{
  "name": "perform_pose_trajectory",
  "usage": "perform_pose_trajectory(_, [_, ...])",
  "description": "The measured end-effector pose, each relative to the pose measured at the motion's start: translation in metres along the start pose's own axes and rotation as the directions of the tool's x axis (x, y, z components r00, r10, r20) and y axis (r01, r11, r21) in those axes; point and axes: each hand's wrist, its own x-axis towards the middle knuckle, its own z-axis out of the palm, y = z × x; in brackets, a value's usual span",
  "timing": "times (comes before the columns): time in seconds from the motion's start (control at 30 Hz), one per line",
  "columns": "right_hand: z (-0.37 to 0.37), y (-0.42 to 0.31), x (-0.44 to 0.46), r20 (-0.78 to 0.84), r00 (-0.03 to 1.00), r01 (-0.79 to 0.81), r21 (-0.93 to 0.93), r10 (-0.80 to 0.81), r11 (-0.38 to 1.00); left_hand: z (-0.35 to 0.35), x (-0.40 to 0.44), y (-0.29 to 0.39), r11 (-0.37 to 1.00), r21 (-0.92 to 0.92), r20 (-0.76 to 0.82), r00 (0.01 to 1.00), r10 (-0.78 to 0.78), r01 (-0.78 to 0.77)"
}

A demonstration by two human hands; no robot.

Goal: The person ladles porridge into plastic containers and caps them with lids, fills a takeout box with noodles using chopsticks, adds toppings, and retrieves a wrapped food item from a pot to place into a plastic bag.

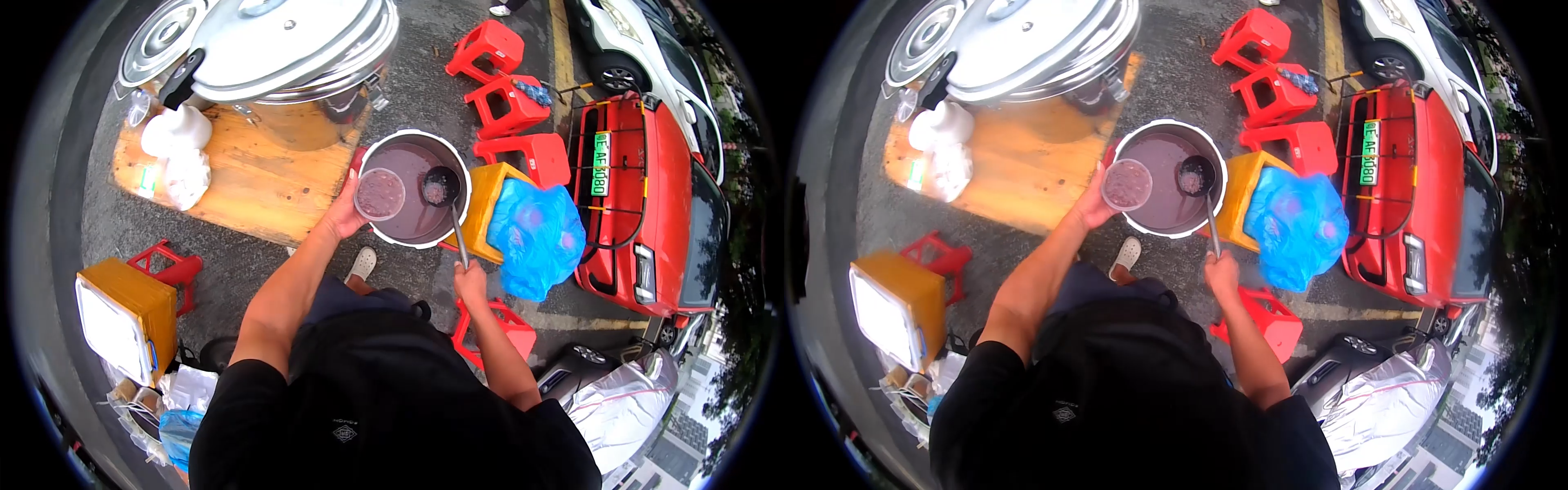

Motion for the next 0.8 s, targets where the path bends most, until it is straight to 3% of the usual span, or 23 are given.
perform_pose_trajectory(0.23, [0.037, -0.019, 0.027, 0.118, 0.993, -0.011, -0.086, 0.021, 0.996, -0.022, -0.056, 0.048, 0.999, 0.002, -0.029, 0.998, 0.054, -0.054])
perform_pose_trajectory(0.33, [0.057, -0.018, 0.032, 0.108, 0.985, 0.144, -0.101, -0.133, 0.984, -0.043, -0.078, 0.067, 0.995, -0.015, -0.053, 0.994, 0.1, -0.101])
perform_pose_trajectory(0.43, [0.063, -0.029, 0.032, 0.224, 0.954, 0.245, -0.201, -0.199, 0.949, -0.065, -0.098, 0.084, 0.986, -0.031, -0.119, 0.98, 0.16, -0.165])
perform_pose_trajectory(0.53, [0.063, -0.056, 0.032, 0.326, 0.932, 0.262, -0.316, -0.155, 0.912, -0.091, -0.118, 0.105, 0.98, -0.075, -0.133, 0.976, 0.171, -0.182])
perform_pose_trajectory(0.57, [0.062, -0.068, 0.035, 0.413, 0.904, 0.28, -0.39, -0.105, 0.877, -0.1, -0.123, 0.112, 0.978, -0.094, -0.119, 0.977, 0.174, -0.186])
perform_pose_trajectory(0.67, [0.069, -0.11, 0.035, 0.453, 0.884, 0.382, -0.555, -0.116, 0.739, -0.118, -0.139, 0.132, 0.968, -0.131, -0.117, 0.973, 0.201, -0.215])
perform_pose_trajectory(0.7, [0.077, -0.125, 0.035, 0.436, 0.857, 0.481, -0.482, -0.276, 0.732, -0.123, -0.145, 0.14, 0.967, -0.118, -0.135, 0.969, 0.209, -0.225])
perform_pose_trajectory(0.8, [0.083, -0.238, 0.011, 0.379, 0.754, 0.624, -0.156, -0.537, 0.766, -0.138, -0.158, 0.159, 0.964, -0.106, -0.177, 0.959, 0.223, -0.244])
